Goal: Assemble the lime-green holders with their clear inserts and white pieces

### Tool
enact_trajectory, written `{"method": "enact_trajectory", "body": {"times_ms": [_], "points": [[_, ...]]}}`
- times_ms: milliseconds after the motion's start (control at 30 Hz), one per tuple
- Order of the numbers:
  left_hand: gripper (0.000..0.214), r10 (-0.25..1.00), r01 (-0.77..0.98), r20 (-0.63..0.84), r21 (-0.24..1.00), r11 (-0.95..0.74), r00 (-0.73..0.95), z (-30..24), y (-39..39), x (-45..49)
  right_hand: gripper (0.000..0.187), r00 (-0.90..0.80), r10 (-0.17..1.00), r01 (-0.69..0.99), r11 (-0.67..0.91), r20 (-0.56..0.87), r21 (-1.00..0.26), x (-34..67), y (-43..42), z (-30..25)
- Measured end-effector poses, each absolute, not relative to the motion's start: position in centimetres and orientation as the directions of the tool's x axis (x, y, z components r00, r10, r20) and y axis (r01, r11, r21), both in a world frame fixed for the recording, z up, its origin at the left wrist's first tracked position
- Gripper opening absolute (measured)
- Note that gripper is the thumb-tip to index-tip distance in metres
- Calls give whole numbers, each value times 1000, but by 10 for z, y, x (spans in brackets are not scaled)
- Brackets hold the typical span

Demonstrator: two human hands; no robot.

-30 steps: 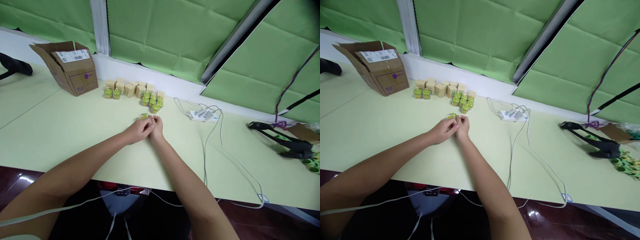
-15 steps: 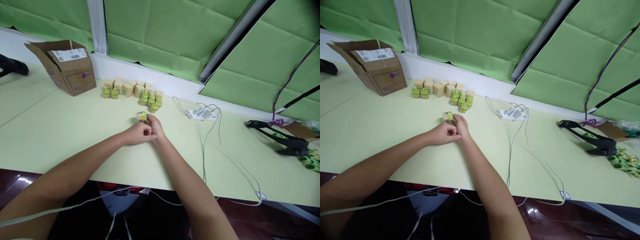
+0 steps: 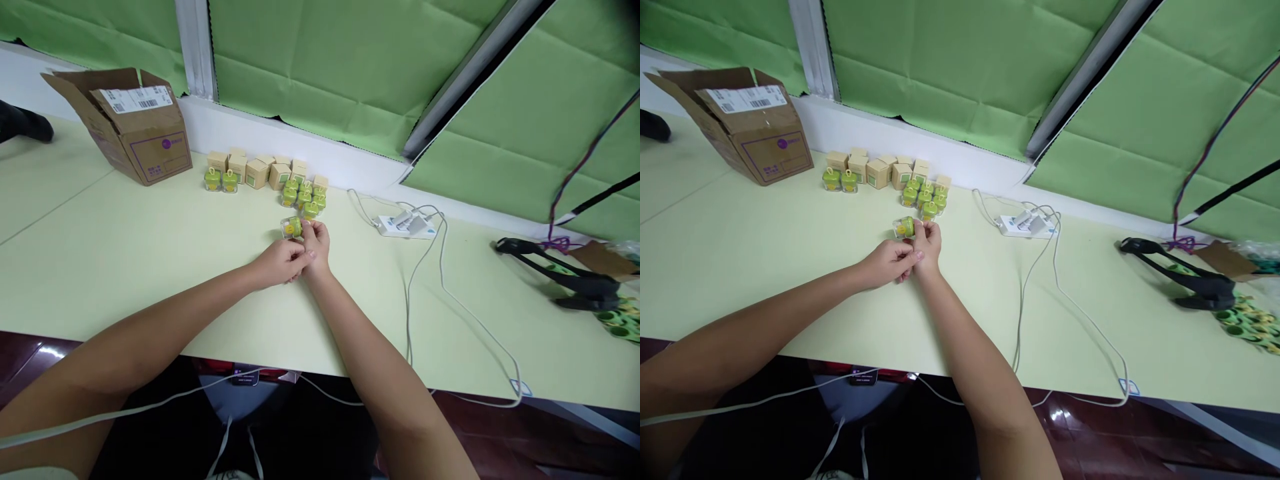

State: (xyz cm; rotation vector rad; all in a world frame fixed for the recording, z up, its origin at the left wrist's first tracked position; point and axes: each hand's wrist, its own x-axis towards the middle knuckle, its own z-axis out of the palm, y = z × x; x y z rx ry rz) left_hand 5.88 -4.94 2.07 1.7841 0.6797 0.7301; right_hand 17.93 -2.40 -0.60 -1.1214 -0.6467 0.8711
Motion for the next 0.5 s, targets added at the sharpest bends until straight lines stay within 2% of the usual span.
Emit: {"method": "enact_trajectory", "body": {"times_ms": [167,400,500], "points": [[44,716,57,98,980,-189,691,20,-48,62,31,542,835,-162,216,96,-963,187,-22,-10],[41,672,-27,74,996,-80,737,15,-41,62,27,542,838,-103,142,64,-984,190,-25,-6],[37,668,-5,73,995,-102,741,10,-38,61,29,528,847,-88,125,60,-988,191,-25,-11]]}}
